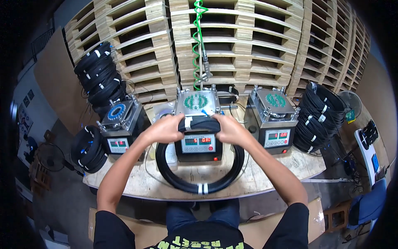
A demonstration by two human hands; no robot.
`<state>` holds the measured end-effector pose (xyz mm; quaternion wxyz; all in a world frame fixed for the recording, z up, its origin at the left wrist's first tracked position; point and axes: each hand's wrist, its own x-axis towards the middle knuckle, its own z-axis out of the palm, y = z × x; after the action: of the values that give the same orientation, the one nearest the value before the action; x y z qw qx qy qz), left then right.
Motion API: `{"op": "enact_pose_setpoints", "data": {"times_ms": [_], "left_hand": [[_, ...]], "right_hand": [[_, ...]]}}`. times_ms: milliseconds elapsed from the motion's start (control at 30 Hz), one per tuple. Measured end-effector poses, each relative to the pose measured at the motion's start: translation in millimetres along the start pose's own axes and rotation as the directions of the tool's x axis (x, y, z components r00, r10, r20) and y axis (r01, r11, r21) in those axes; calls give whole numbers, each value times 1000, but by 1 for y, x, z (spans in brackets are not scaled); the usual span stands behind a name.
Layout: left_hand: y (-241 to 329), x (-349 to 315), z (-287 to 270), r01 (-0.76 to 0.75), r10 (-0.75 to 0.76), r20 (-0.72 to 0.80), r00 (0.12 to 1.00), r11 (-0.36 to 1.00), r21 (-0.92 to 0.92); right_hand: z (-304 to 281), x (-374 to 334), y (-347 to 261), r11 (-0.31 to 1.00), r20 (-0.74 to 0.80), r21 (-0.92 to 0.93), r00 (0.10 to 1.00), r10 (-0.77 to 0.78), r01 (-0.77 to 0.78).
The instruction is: Using industrial machinery to test or process a coil of electrical cable.
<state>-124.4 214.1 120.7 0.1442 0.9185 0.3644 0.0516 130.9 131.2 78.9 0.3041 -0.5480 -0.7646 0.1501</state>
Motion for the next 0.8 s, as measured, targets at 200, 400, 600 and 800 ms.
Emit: {"op": "enact_pose_setpoints", "data": {"times_ms": [200,400,600,800], "left_hand": [[-36,-31,104,78,17,292,956,947,-310],[-59,-46,172,201,-23,392,920,885,-420],[-77,-53,209,311,-175,299,938,807,-502],[-71,-66,221,230,-201,111,973,837,-497]], "right_hand": [[76,-57,14,964,244,104,946,214,-245],[148,-76,52,928,360,115,885,294,-355],[182,-84,77,892,291,305,924,247,-335],[184,-92,68,891,221,363,954,203,-274]]}}
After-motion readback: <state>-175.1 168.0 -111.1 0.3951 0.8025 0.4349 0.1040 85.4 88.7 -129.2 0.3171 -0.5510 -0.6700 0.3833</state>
